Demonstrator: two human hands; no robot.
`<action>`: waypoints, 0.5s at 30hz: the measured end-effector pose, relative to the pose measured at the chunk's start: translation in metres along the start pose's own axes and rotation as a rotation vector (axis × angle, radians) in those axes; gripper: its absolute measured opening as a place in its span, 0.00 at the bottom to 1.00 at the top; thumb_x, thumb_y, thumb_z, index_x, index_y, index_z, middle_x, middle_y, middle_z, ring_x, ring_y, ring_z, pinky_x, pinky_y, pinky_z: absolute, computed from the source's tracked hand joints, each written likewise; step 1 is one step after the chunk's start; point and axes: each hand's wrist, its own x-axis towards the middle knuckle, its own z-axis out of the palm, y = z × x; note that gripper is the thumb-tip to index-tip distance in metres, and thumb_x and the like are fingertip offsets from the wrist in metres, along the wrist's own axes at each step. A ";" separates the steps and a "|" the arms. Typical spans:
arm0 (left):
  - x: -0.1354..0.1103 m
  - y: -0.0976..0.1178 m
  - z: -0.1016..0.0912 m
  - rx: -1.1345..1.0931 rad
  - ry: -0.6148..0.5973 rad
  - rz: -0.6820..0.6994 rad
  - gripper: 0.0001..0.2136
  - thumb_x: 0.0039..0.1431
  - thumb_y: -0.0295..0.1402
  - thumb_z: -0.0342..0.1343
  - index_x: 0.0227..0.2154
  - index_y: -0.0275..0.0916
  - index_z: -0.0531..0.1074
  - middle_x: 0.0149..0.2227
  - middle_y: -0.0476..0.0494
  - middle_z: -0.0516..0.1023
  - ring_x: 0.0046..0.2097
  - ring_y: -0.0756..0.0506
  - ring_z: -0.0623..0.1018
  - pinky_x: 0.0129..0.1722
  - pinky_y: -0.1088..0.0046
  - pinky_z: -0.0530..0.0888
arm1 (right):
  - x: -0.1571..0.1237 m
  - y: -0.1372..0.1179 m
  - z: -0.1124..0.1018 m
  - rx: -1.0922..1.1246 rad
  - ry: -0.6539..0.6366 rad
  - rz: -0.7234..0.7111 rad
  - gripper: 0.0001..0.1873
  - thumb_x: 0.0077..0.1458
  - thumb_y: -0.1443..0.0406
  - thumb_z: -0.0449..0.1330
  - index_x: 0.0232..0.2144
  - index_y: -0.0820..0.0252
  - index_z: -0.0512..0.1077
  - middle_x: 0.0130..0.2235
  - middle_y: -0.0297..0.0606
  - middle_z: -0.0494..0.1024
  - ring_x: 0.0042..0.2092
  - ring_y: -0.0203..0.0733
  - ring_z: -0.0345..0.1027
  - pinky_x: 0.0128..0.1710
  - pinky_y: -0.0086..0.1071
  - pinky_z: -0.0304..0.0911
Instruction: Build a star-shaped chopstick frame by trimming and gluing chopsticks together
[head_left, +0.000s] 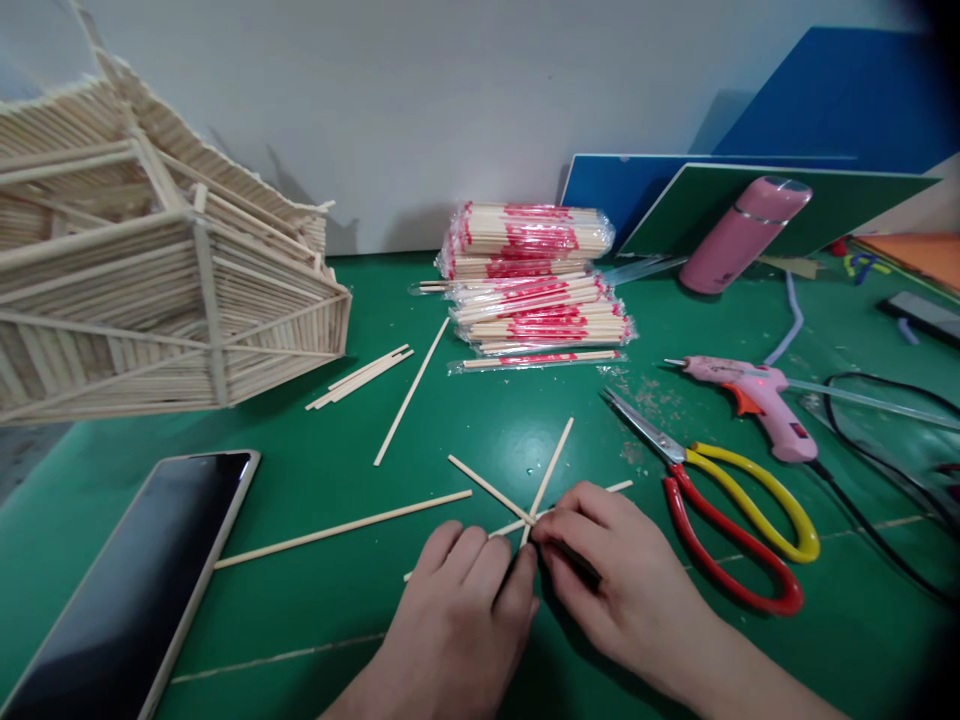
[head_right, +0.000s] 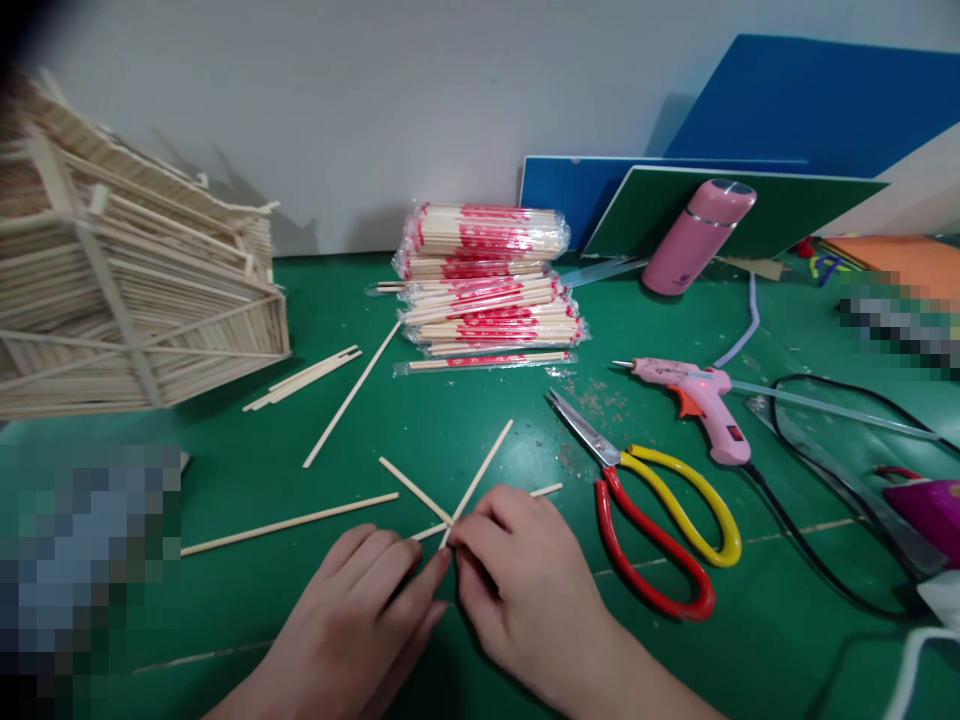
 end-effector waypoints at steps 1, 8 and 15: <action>0.000 0.000 0.000 0.000 -0.006 0.003 0.10 0.53 0.29 0.47 0.37 0.36 0.69 0.27 0.46 0.69 0.29 0.47 0.67 0.33 0.66 0.64 | 0.000 0.000 0.000 -0.013 -0.014 -0.006 0.08 0.52 0.70 0.50 0.32 0.56 0.68 0.31 0.35 0.67 0.34 0.38 0.60 0.32 0.32 0.55; 0.002 0.000 0.000 -0.018 0.019 0.003 0.09 0.53 0.28 0.47 0.35 0.36 0.69 0.26 0.46 0.70 0.29 0.46 0.68 0.31 0.65 0.65 | 0.000 -0.002 0.004 -0.105 -0.034 -0.003 0.07 0.53 0.69 0.49 0.30 0.59 0.68 0.31 0.37 0.66 0.33 0.39 0.59 0.33 0.33 0.55; -0.002 0.001 -0.001 -0.220 0.152 -0.056 0.09 0.54 0.28 0.46 0.34 0.36 0.70 0.27 0.44 0.70 0.29 0.46 0.67 0.30 0.66 0.66 | -0.001 -0.004 -0.004 0.102 0.023 0.000 0.06 0.55 0.69 0.48 0.30 0.59 0.64 0.32 0.36 0.65 0.34 0.38 0.59 0.34 0.33 0.57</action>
